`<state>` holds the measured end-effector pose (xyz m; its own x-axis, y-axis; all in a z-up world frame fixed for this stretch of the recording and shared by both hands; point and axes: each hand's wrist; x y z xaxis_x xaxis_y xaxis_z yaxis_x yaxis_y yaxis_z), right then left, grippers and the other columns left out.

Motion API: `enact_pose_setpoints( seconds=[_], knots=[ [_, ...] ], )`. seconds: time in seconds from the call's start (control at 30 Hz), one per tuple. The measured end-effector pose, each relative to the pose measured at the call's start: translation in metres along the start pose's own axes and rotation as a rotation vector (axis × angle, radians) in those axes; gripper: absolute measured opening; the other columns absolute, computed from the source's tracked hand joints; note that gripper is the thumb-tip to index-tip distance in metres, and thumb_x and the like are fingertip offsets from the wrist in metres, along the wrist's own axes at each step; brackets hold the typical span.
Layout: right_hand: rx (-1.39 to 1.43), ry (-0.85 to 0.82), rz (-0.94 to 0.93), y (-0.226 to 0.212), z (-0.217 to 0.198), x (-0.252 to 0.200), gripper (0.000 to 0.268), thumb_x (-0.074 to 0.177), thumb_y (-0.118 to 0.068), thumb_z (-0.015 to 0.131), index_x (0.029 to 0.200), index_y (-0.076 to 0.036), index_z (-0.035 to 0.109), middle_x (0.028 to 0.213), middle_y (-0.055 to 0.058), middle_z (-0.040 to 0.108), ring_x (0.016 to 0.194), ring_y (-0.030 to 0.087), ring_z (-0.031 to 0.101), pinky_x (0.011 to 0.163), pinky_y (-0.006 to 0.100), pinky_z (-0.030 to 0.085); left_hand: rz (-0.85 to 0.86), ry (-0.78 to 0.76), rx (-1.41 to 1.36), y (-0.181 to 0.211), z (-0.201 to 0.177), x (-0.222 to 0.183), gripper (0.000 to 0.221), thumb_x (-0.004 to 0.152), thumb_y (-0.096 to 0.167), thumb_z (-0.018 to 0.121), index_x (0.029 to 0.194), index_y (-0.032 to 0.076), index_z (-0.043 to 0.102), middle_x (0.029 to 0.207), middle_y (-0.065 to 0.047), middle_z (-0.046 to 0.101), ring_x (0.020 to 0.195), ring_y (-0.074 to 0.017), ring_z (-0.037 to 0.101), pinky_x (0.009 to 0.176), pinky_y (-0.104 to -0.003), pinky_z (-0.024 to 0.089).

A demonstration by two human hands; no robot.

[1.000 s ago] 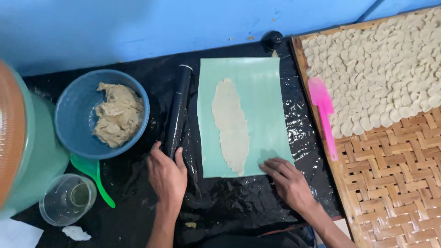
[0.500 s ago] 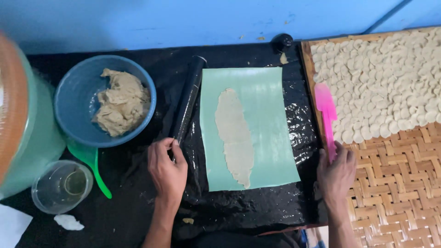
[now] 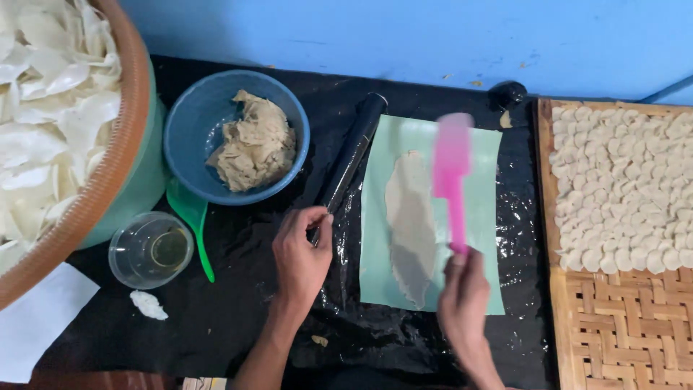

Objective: Cutting circular shapes from a sheet of dough using a stencil and spatula, then re-rolling the scraps.

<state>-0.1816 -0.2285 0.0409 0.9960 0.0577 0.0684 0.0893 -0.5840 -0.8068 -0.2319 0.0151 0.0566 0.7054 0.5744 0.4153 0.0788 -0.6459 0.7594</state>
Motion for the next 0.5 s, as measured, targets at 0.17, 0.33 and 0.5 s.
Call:
enact_pose_setpoints(
  seconds=[0.17, 0.33, 0.5],
  knots=[
    [0.190, -0.363, 0.010, -0.088, 0.073, -0.009, 0.029, 0.108, -0.023, 0.042, 0.123, -0.003, 0.057, 0.068, 0.014, 0.058, 0.058, 0.023, 0.055, 0.052, 0.039, 0.044, -0.257, -0.116, -0.267, -0.006, -0.013, 0.029, 0.018, 0.099, 0.018, 0.066, 0.103, 0.002, 0.071, 0.091, -0.009, 0.076, 0.084, -0.0197, 0.074, 0.076, -0.032, 0.058],
    [0.196, -0.650, -0.123, -0.137, 0.116, -0.007, 0.025, 0.108, -0.023, 0.047, 0.117, -0.002, 0.055, 0.070, 0.021, 0.064, 0.063, 0.037, 0.064, 0.057, 0.046, 0.048, -0.507, -0.250, -0.737, -0.031, -0.046, 0.059, 0.031, 0.099, 0.022, 0.062, 0.120, -0.001, 0.062, 0.096, -0.010, 0.076, 0.087, -0.0149, 0.074, 0.078, -0.031, 0.060],
    [0.252, -0.399, -0.417, -0.137, 0.150, 0.035, 0.025, 0.110, -0.024, 0.051, 0.114, -0.003, 0.064, 0.091, 0.022, 0.072, 0.084, 0.041, 0.072, 0.070, 0.047, 0.056, -0.112, -0.123, 0.266, -0.038, -0.106, 0.087, 0.033, 0.107, 0.023, 0.052, 0.126, -0.001, 0.063, 0.112, -0.025, 0.073, 0.103, -0.0447, 0.069, 0.085, -0.050, 0.054]
  ],
)
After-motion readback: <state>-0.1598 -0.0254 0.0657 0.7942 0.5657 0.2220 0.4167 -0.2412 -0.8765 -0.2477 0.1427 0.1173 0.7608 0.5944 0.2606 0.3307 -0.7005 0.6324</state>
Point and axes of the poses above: each hand's wrist, its own x-axis towards the middle knuckle, its own z-axis out of the palm, y = z × x
